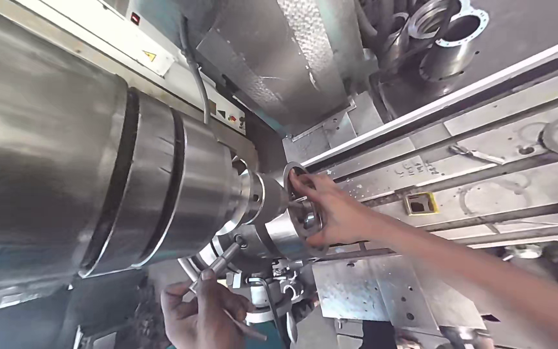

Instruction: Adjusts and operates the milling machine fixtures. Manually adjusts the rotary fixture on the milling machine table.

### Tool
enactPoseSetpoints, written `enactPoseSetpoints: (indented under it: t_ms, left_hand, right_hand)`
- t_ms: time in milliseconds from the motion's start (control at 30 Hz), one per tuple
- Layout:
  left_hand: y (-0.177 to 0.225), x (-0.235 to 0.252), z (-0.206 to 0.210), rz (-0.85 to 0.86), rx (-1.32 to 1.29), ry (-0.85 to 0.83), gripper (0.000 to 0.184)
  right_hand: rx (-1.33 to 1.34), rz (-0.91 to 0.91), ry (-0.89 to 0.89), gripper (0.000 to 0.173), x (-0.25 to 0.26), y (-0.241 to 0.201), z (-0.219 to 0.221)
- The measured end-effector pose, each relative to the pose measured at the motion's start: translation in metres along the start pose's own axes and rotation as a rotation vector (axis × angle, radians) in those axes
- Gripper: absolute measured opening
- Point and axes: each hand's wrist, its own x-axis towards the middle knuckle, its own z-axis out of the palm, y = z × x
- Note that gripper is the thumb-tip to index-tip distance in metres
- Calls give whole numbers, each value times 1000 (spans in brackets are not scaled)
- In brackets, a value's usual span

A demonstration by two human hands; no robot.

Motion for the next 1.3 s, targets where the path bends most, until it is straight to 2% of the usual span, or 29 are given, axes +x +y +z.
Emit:
enactPoseSetpoints:
  t_ms: [100,167,300,367,433,533,600,700,767,867,967,1067,1133,1300]
  left_hand:
    - [-4,-3,22,0,-58,-5,6]
    - [-5,-5,34,-24,-88,-25,13]
    - [-10,2,27,45,-8,-142,19]
    - [-17,10,17,183,135,-184,29]
    - [-20,19,-3,329,394,-258,42]
    - [-12,26,-17,445,722,-326,57]
    - [-8,30,-19,475,821,-359,57]
    - [-9,26,-18,492,871,-305,46]
    - [-13,19,-12,496,866,-203,52]
    - [-21,4,-5,415,806,-52,63]
    - [-29,-15,-3,355,845,26,44]
    - [-33,-26,-7,408,949,23,33]
    - [-44,-32,-13,484,981,53,35]
    - [-56,-33,-27,547,1110,101,39]
  right_hand:
    - [9,13,-22,127,0,-2,-2]
    - [24,31,-45,127,1,-2,-4]
    - [55,33,-53,127,1,-1,-3]
    - [51,22,-64,127,3,0,-4]
    - [51,4,-44,126,2,2,-2]
    - [33,-18,-31,127,0,3,0]
    - [29,-16,-35,126,2,3,-3]
    - [24,-22,-34,127,2,3,-2]
    - [6,-22,-24,127,1,4,-2]
    - [0,-8,-23,126,2,2,-2]
    - [-1,4,-27,127,2,0,-2]
    - [2,5,-24,127,1,0,-2]
    - [17,18,-40,127,2,-1,-2]
    - [30,22,-36,126,2,1,0]
